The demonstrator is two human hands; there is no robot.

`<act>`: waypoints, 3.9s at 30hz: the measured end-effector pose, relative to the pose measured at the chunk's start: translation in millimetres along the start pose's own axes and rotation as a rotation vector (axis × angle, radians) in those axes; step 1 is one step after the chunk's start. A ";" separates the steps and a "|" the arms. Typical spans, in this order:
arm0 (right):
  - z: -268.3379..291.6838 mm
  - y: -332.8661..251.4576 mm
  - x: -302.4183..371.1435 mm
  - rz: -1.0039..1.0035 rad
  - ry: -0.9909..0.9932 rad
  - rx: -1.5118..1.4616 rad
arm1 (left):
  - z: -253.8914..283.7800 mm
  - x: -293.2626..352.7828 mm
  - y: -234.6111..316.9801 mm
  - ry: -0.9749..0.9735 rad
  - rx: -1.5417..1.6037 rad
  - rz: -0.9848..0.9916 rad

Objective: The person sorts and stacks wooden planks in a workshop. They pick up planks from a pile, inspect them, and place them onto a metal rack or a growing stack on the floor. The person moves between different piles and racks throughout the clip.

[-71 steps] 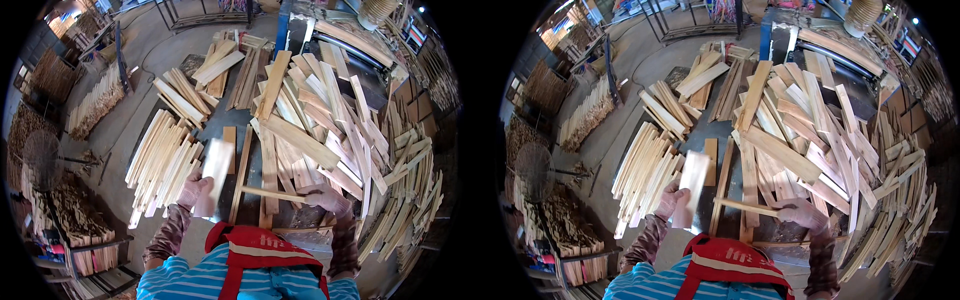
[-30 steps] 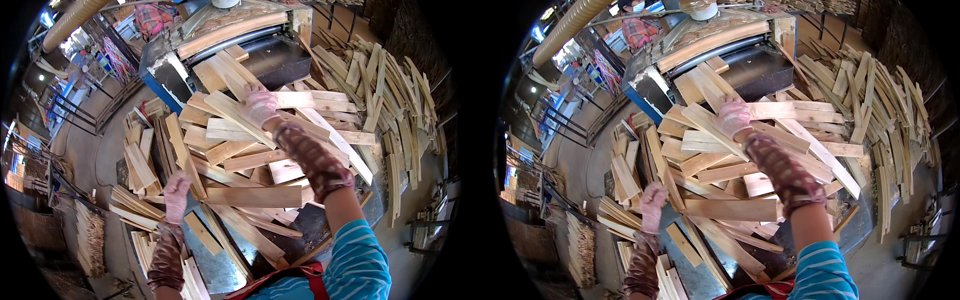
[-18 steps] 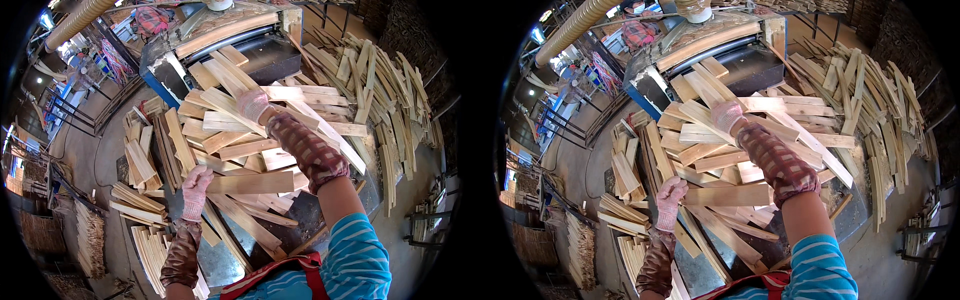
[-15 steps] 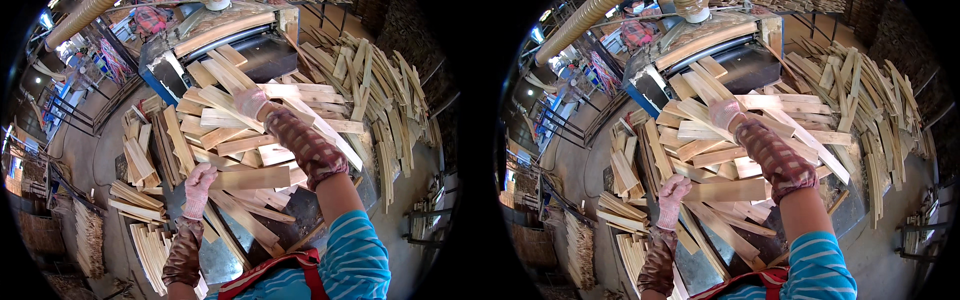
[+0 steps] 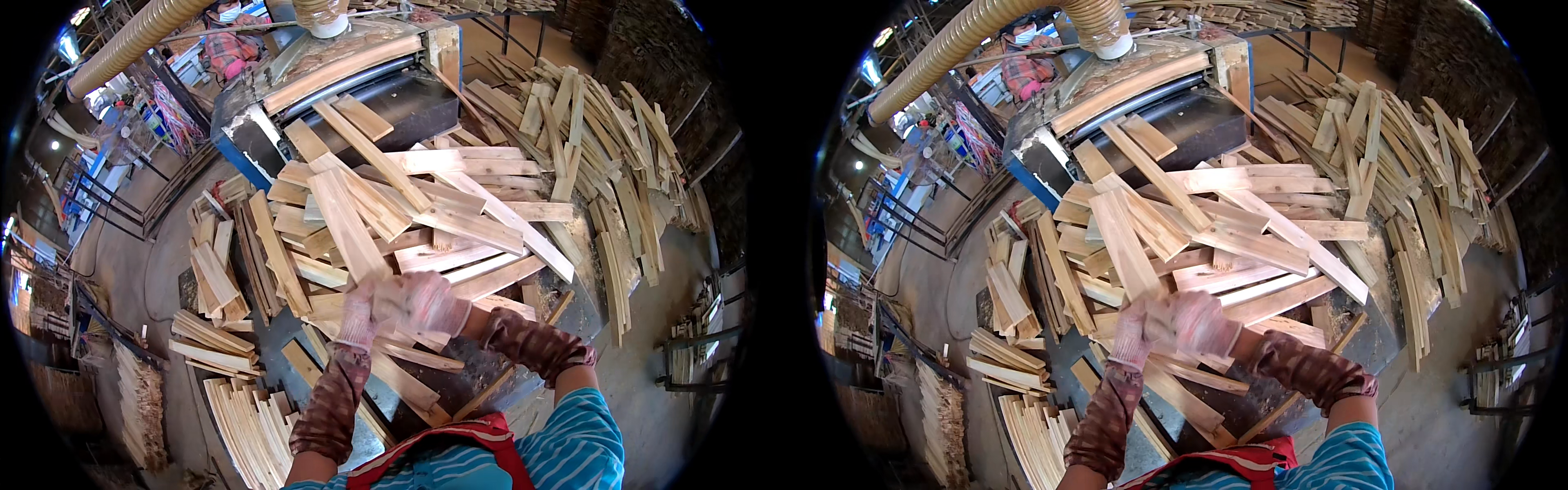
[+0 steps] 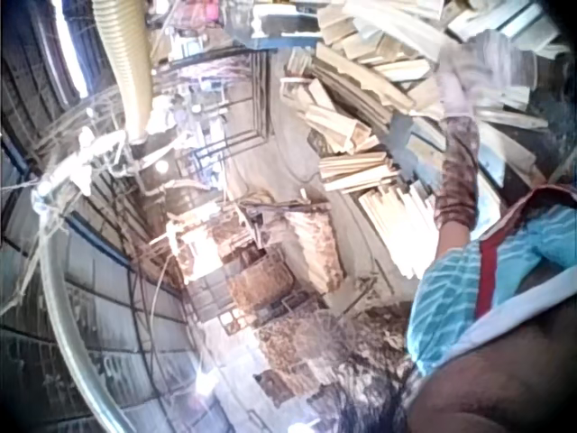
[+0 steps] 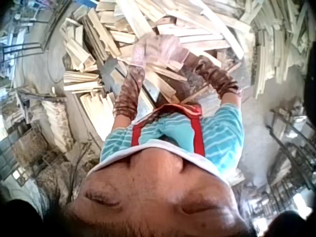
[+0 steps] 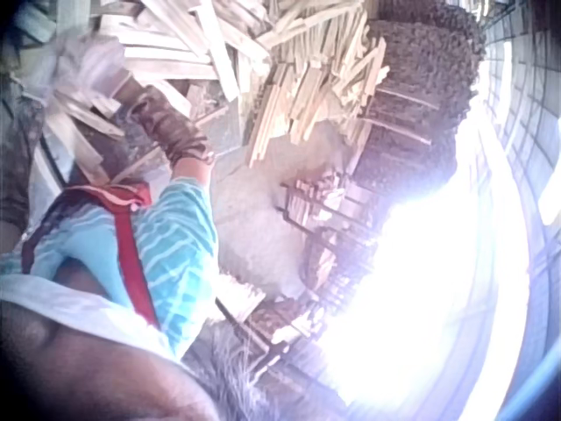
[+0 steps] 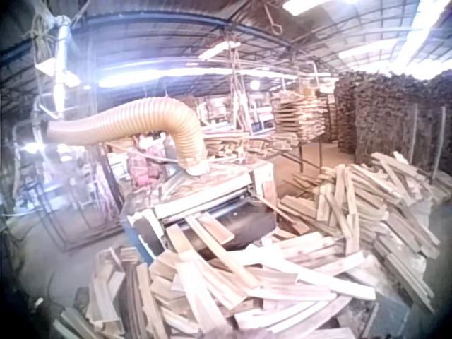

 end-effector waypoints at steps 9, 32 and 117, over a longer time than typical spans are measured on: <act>-66.9 61.7 -103.3 -0.320 -0.133 0.319 | 57.4 66.2 26.5 0.131 0.029 -0.084; 37.4 65.2 176.9 -1.121 -0.143 -1.198 | -42.1 115.1 -72.3 -0.104 -0.116 0.165; 113.8 109.0 81.1 -0.519 -0.433 -0.465 | -123.3 129.9 -97.3 0.346 -0.142 -0.270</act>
Point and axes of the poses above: each hand's wrist, its own x-axis away from the middle knuckle, its own z-axis out of the back of the hand, y = z × x, the point moved 7 cm from there along -x, towards the middle knuckle, and after that the axes turned 15 degrees about -z, right-handed, at the moved point
